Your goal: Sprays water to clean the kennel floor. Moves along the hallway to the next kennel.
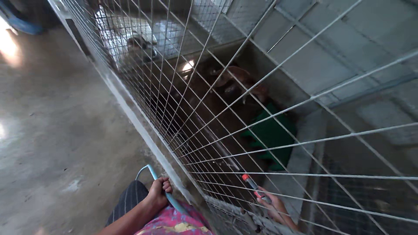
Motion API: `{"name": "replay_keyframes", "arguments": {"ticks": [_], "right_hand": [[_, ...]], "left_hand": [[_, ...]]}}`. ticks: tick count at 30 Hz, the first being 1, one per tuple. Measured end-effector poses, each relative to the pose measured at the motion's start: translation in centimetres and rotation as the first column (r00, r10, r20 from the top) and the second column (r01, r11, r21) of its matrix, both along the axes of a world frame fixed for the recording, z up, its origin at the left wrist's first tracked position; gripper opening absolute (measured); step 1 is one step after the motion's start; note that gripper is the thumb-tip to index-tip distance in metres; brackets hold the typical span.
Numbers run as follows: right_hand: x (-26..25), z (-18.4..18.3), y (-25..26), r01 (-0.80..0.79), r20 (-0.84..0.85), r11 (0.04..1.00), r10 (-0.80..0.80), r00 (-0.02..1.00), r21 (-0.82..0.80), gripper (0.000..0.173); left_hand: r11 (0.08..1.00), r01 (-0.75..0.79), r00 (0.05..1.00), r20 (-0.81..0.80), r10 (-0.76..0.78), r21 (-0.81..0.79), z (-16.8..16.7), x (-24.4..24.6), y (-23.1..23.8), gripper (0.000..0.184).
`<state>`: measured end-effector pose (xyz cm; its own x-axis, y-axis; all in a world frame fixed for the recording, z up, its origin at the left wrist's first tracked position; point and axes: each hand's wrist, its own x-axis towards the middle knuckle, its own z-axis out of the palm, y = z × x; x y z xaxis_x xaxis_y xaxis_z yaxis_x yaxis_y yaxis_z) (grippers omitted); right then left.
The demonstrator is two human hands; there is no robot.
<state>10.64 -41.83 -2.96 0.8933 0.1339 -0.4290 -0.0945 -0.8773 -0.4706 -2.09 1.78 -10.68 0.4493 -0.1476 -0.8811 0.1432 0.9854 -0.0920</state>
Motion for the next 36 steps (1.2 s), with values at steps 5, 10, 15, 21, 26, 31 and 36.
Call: {"name": "replay_keyframes", "arguments": {"ticks": [5,10,15,21,26,31,36], "right_hand": [[-0.2,0.8,0.9,-0.028,-0.036,1.0,0.028,0.999,0.014,0.052],[-0.3,0.1,0.2,0.0,0.054,0.999,-0.002,0.999,0.042,0.054],[-0.4,-0.5,-0.4,0.071,0.124,0.996,-0.077,0.989,0.056,0.056],[0.0,-1.0,-2.0,0.151,0.124,0.988,-0.145,0.982,-0.042,0.06],[-0.2,-0.1,-1.5,0.219,0.17,0.974,-0.207,0.963,-0.055,0.059],[-0.3,-0.4,-2.2,0.268,0.172,0.962,-0.255,0.951,-0.055,0.06],[-0.4,-0.2,-2.1,0.285,0.091,0.951,-0.275,0.957,-0.121,0.057]], "left_hand": [[1.0,-0.006,1.0,-0.002,0.006,0.008,0.4,0.0,0.0,0.037],[0.999,0.023,1.0,0.01,-0.023,0.035,0.8,0.0,-0.2,0.036],[1.0,0.008,1.0,0.014,-0.008,0.015,0.6,0.0,-0.5,0.035],[1.0,-0.022,1.0,0.003,0.022,0.003,0.7,0.1,-0.8,0.034],[0.999,-0.048,0.999,0.006,0.048,-0.002,0.5,0.0,-0.9,0.036],[0.999,-0.045,0.999,0.008,0.045,0.01,0.5,0.2,-1.0,0.035],[0.999,-0.023,1.0,0.006,0.022,0.027,0.6,0.3,-1.1,0.037]]}}
